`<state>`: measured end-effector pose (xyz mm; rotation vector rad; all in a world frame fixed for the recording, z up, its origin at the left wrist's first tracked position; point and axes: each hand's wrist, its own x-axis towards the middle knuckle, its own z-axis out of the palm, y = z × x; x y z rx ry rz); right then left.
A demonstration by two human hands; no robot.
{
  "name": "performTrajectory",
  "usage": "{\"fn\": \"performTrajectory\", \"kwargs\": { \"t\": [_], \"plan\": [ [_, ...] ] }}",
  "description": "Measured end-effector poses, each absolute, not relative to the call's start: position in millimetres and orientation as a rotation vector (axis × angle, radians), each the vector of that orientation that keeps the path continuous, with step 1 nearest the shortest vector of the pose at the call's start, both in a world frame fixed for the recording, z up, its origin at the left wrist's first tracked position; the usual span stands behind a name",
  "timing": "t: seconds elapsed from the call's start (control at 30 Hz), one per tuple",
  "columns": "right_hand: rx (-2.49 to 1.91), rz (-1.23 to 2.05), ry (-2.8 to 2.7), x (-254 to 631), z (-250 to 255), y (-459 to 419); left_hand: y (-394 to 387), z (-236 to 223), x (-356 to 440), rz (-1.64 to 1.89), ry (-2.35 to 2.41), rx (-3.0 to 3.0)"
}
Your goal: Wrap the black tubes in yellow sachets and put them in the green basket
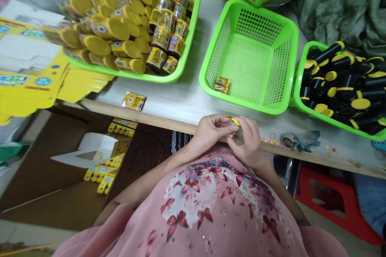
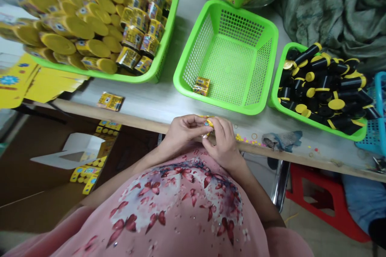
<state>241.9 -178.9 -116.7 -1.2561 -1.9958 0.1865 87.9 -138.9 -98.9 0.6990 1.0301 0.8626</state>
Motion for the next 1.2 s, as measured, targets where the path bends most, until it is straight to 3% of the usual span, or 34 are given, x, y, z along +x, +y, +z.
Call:
{"fn": "performTrajectory", "kwargs": {
  "t": [0.3, 0.57, 0.87, 1.2],
  "plan": [
    [-1.205, 0.473, -1.713, 233.6, -123.7, -182.3, -138.6, -95.3, 77.9, 0.689, 0.684, 0.484],
    [-1.313, 0.291, -1.752, 218.7, -132.0, -188.1, -147.3, -98.9, 79.4, 0.788, 0.735, 0.451],
    [-1.386, 0.243, -1.723, 206.5, -146.3, -187.6, -151.1, -120.9, 84.9, 0.891, 0.753, 0.491],
    [-1.332, 0.210, -1.842, 216.5, -148.8, -187.4, -146.1, -114.9, 85.4, 0.872, 0.797, 0.559]
  ]
}}
